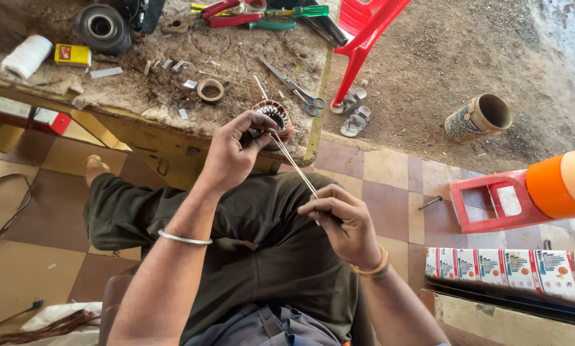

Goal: The person winds a thin white wire around a small circular metal component held in the left hand. The right hand guides and pulls the wire to form tight, even turns around the component's slots. The task continues without interruption.

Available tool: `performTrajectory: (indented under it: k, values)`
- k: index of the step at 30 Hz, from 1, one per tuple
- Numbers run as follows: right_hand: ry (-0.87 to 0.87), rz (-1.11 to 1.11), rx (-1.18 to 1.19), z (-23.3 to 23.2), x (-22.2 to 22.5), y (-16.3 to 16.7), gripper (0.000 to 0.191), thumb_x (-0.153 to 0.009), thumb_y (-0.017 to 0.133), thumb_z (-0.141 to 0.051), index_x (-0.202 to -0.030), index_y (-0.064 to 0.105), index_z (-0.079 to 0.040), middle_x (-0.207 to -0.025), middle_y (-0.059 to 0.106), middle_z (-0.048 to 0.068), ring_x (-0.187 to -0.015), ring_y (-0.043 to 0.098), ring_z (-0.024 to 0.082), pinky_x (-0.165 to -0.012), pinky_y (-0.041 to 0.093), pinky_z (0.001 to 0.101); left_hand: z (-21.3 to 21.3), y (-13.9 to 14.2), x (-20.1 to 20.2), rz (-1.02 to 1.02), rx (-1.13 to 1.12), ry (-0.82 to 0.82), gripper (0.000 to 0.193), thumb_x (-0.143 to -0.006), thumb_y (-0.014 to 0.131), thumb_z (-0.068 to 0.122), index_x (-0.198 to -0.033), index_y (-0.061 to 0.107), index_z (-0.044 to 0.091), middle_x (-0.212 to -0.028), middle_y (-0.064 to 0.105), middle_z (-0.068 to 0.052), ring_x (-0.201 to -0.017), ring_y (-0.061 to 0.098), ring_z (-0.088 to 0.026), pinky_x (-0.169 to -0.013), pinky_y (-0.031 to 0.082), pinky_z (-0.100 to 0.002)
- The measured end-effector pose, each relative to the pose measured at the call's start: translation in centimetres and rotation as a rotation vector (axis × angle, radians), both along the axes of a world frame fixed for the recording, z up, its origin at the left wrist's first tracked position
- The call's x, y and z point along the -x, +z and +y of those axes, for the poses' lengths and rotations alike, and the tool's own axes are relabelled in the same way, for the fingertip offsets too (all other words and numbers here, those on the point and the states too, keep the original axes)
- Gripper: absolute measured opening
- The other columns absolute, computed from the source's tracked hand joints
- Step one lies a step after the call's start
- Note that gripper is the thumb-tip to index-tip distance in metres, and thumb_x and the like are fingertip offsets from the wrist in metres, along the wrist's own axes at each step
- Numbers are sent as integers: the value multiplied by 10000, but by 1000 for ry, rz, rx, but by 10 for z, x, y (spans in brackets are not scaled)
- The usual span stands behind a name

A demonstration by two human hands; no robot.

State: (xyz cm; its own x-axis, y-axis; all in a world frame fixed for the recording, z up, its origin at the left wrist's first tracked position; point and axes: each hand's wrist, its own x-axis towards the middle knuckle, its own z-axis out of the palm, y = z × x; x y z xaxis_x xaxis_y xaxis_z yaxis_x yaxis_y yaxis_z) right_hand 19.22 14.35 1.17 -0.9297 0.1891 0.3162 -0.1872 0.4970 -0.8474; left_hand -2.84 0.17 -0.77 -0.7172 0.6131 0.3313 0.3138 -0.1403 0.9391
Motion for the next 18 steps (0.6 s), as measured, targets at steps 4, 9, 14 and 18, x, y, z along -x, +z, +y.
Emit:
performTrajectory:
  k: [4,9,14,18]
  values:
    - [-214,327,-311,-14,1,19,129,-946,717,-138,-1053,785,-166,-1225,610,144,-1088,653,240,-967,529,336,3,3,-5,28,14,8,168,-944,699,-37,-1093,705,40,-1054,741,-16,-1006,672,-84,-892,565,-253]
    - [-189,685,-383,-16,-32,38,160,-1025,601,-162,-1024,749,-221,-1072,757,0,-1244,580,347,-1245,293,525,5,6,-10,29,29,5,165,-942,694,-39,-1087,703,41,-1045,745,-14,-1002,673,-83,-890,552,-248]
    - [163,732,627,6,-75,-17,142,-1060,644,-179,-1142,755,-145,-957,781,26,-1097,733,214,-1114,499,513,9,7,-12,21,44,15,136,-949,677,-60,-1054,699,23,-1006,749,-26,-978,679,-84,-886,563,-255]
    - [599,781,1208,60,-155,-84,113,-1051,657,-182,-1087,727,-102,-934,753,33,-999,734,193,-1001,536,438,13,11,-12,-43,32,-17,129,-961,657,-61,-1048,695,26,-1015,759,-19,-991,718,-88,-893,587,-260]
